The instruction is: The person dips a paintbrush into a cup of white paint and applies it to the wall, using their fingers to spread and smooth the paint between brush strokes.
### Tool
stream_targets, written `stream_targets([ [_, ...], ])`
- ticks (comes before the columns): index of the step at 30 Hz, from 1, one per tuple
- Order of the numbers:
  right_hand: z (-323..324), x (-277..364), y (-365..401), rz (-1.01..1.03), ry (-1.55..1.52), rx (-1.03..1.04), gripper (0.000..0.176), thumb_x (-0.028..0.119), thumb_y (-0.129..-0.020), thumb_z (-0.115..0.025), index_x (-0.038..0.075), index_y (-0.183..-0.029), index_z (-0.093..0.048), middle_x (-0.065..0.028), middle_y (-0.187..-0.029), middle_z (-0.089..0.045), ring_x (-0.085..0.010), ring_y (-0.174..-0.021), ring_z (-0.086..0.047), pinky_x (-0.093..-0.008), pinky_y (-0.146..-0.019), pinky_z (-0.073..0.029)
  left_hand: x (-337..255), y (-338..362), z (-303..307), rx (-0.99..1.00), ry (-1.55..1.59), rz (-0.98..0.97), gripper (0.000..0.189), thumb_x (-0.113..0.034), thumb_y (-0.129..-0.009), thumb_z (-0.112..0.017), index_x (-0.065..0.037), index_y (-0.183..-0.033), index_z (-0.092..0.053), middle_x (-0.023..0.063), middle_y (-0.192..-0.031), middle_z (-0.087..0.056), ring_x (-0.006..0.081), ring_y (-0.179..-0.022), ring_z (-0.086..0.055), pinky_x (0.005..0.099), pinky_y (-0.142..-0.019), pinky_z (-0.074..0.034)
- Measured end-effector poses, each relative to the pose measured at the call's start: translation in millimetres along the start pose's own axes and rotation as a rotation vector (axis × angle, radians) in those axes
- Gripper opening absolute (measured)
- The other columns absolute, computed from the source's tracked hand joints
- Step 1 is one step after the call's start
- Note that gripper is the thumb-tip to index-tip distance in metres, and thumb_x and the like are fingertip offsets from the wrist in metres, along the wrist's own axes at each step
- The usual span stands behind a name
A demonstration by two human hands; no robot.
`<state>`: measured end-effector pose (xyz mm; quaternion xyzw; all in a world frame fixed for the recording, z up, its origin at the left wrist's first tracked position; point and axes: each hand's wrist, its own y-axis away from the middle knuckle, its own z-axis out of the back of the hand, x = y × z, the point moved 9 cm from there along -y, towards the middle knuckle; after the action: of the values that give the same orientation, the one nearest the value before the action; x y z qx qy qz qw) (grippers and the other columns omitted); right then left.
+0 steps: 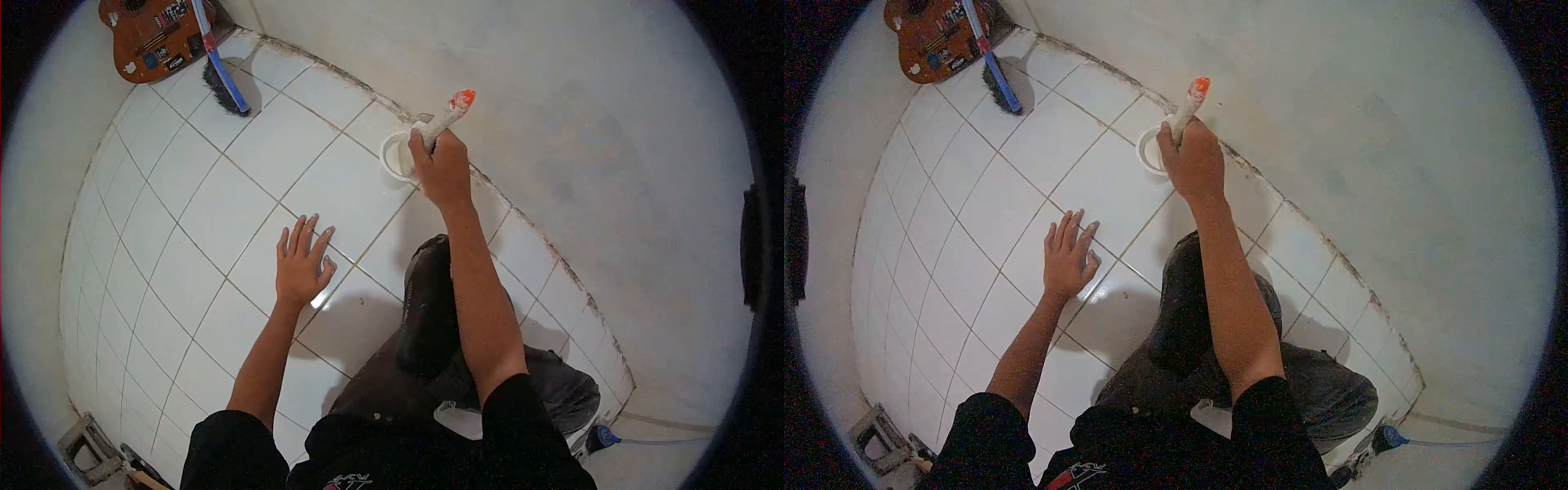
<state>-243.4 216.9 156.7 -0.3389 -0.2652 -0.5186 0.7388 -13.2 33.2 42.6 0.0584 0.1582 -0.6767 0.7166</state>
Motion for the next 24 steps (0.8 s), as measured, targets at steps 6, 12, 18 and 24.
stream_targets([
  [6, 30, -5, 1, -0.016, -0.322, -0.175, 0.037, 0.023, -0.099, -0.064, -0.006, -0.120, -0.067, -0.0192, -0.093, -0.073, -0.0256, -0.083, -0.072, -0.0371, -0.078, -0.055, 0, 0, -2, 0.021, 0.001, -0.001, 0.065, -0.024, -0.083, -0.061, -0.019, -0.148, -0.054, 0.0121, -0.161, -0.039, 0.0333, -0.153, -0.031, 0.0589, -0.125, -0.021],
  [12, 39, -14, 4, -0.039, -0.376, -0.284, 0.036, 0.023, -0.099, -0.064, -0.007, -0.118, -0.067, -0.0148, -0.092, -0.073, -0.0230, -0.081, -0.071, -0.0348, -0.076, -0.054, -2, 1, -1, 0.011, -0.038, 0.004, 0.060, -0.025, -0.086, -0.062, -0.022, -0.146, -0.055, 0.0109, -0.160, -0.041, 0.0309, -0.152, -0.033, 0.0562, -0.125, -0.021],
  [18, 25, -11, 6, -0.052, -0.277, -0.165, 0.036, 0.026, -0.099, -0.065, -0.008, -0.111, -0.069, -0.0206, -0.084, -0.071, -0.0278, -0.075, -0.070, -0.0408, -0.072, -0.054, -4, 0, 3, 0.005, -0.020, 0.000, 0.059, -0.025, -0.086, -0.060, -0.021, -0.146, -0.056, 0.0115, -0.160, -0.041, 0.0317, -0.152, -0.034, 0.0561, -0.125, -0.021],
  [24, 9, -15, 4, -0.015, -0.183, -0.106, 0.039, 0.030, -0.098, -0.065, -0.008, -0.097, -0.068, -0.0251, -0.079, -0.067, -0.0374, -0.073, -0.068, -0.0462, -0.070, -0.052, -2, 0, 0, 0.021, 0.013, 0.000, 0.062, -0.023, -0.085, -0.060, -0.019, -0.147, -0.055, 0.0124, -0.161, -0.040, 0.0340, -0.152, -0.032, 0.0596, -0.125, -0.020],
])
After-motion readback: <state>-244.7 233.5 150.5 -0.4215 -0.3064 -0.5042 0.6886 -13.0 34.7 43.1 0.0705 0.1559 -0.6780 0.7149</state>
